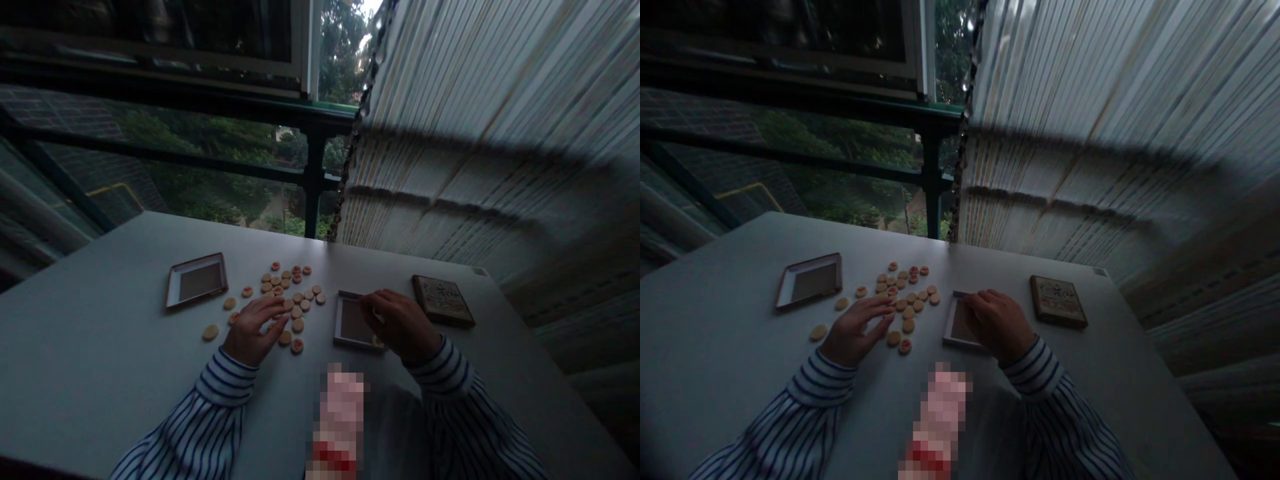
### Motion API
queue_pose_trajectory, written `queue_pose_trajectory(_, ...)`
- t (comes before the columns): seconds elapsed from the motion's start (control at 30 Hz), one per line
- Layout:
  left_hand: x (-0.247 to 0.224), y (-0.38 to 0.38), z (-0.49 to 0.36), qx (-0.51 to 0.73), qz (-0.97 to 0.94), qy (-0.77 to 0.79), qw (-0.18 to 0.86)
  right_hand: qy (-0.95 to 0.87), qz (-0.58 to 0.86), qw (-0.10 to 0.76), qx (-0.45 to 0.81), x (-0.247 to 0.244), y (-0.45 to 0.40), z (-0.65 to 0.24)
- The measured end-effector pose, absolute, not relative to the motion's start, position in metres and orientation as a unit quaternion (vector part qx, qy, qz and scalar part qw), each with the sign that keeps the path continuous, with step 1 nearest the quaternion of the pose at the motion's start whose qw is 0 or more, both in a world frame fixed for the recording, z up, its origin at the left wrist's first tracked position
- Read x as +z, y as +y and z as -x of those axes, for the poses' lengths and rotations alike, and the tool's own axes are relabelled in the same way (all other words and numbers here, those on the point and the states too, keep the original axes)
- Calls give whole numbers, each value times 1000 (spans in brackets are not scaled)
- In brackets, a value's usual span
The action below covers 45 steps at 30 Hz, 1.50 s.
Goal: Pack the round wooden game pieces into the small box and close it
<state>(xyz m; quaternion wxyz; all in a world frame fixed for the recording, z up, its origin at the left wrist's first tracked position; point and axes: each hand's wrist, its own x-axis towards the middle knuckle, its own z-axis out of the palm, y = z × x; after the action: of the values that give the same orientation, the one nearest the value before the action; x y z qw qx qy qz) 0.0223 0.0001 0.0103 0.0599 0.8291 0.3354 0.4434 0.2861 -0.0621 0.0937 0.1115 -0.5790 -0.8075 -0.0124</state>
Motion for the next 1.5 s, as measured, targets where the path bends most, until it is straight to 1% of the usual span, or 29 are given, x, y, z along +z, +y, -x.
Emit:
queue_pose_trajectory(0.23,-9,0,-12,426,-842,328,45,-824,559,94,-16,95,-60,-263)
queue_pose_trajectory(0.37,-15,-3,-11,416,-852,311,61,-837,540,89,0,91,-59,-248)
queue_pose_trajectory(0.73,-31,-6,-9,340,-880,323,70,-856,515,28,22,70,-52,-207)
queue_pose_trajectory(1.07,-35,-6,-7,304,-896,319,60,-864,490,118,16,35,-44,-204)
queue_pose_trajectory(1.5,-31,-7,-12,324,-889,319,62,-868,479,131,2,25,-43,-209)
